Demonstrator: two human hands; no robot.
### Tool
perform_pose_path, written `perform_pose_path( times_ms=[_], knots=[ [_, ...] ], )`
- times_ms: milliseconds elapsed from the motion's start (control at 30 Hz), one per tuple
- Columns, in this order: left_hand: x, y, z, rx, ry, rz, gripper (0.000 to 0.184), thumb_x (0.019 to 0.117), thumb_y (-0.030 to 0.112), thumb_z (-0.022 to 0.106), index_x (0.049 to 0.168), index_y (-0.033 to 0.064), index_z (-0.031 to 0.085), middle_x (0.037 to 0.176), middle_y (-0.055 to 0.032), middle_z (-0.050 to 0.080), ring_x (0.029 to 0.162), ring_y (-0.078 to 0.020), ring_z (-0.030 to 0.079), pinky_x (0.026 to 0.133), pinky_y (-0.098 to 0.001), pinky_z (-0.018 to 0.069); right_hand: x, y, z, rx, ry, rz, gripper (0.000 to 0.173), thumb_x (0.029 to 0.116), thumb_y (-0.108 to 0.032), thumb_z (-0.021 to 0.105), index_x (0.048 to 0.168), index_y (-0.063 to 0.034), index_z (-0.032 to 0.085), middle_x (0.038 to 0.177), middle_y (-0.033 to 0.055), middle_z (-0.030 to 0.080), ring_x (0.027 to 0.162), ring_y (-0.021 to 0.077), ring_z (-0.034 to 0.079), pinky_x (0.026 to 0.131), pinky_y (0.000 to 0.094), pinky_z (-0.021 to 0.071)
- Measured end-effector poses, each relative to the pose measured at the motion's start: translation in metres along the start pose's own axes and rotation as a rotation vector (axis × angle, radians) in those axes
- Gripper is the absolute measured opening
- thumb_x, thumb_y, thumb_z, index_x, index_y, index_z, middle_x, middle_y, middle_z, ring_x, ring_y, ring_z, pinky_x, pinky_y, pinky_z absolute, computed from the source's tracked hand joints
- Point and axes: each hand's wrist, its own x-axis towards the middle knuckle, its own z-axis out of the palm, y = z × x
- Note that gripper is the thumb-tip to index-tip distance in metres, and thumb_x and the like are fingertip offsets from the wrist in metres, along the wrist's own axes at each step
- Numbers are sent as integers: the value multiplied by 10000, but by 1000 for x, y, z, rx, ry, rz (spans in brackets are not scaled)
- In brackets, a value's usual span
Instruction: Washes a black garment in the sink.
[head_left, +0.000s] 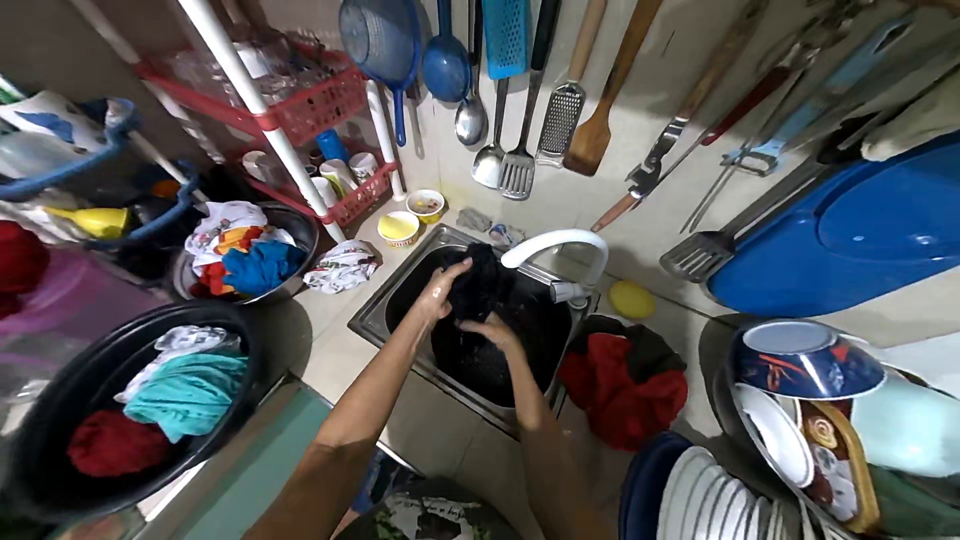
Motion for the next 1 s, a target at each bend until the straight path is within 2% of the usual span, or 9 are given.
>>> perform_pose_path(
  times_ms=[100,233,367,433,500,567,633,767,1000],
  knots=[
    [-9,35,9,-78,-45,149,274,1033,328,561,1239,148,573,980,-13,716,839,-107,700,716,-313,611,-4,35,7,40,82,50,597,839,-84,812,1347,87,549,1289,215,646,1169,201,639,1033,354,520],
    [-22,53,-1,-254,-19,291,295,1057,308,518,1293,140,574,1077,-27,717,961,-129,698,816,-348,611,-27,26,3,613,370,52,578,1050,-102,480,1573,-8,253,1526,236,416,1320,288,493,1062,470,465],
    [-9,7,-25,-295,59,158,577,1083,555,223,1348,147,534,1105,-60,713,989,-174,693,818,-411,604,-7,-5,5,933,312,-317,524,1081,-447,292,1483,-140,427,1282,41,667,1105,141,670,872,379,598],
    [-8,-33,-20,-161,41,-42,620,1072,590,249,1410,150,526,1208,-92,687,1079,-216,665,902,-464,568,-1,-25,20,818,380,-323,373,1101,-283,344,1315,-49,542,1087,46,720,956,114,692,804,313,588],
    [-3,-65,-4,-116,55,-180,546,1079,544,321,1321,134,589,1097,-91,708,961,-208,684,820,-444,578,-6,-39,40,557,493,-303,298,1014,-127,567,1222,76,632,1115,150,696,1030,174,646,938,354,532],
    [3,-83,8,-142,123,-206,477,1095,492,325,1231,126,598,989,-74,681,848,-174,653,722,-388,558,-15,-39,52,292,548,-336,332,910,-120,725,1154,101,682,1222,230,663,1184,273,606,1060,435,474],
    [15,-99,11,-123,182,-134,434,1102,411,390,1266,63,592,1083,-117,674,944,-190,645,815,-389,550,-23,-29,58,77,608,-397,323,885,-167,754,1070,95,723,1171,251,675,1147,324,624,1035,466,486],
    [24,-110,25,159,217,-80,505,1107,357,431,1346,-67,564,1350,-257,592,1236,-327,577,1067,-477,447,-33,-27,46,-259,683,-424,300,959,-128,679,1131,115,719,1165,314,690,1133,450,659,1051,539,486],
    [4,-93,19,411,162,-375,698,1019,516,566,1449,-26,476,1457,-269,497,1337,-389,493,1075,-590,413,-22,-32,-24,-593,630,237,602,1104,-472,339,1378,-12,614,1345,255,634,1260,417,608,1066,594,452]
  ],
)
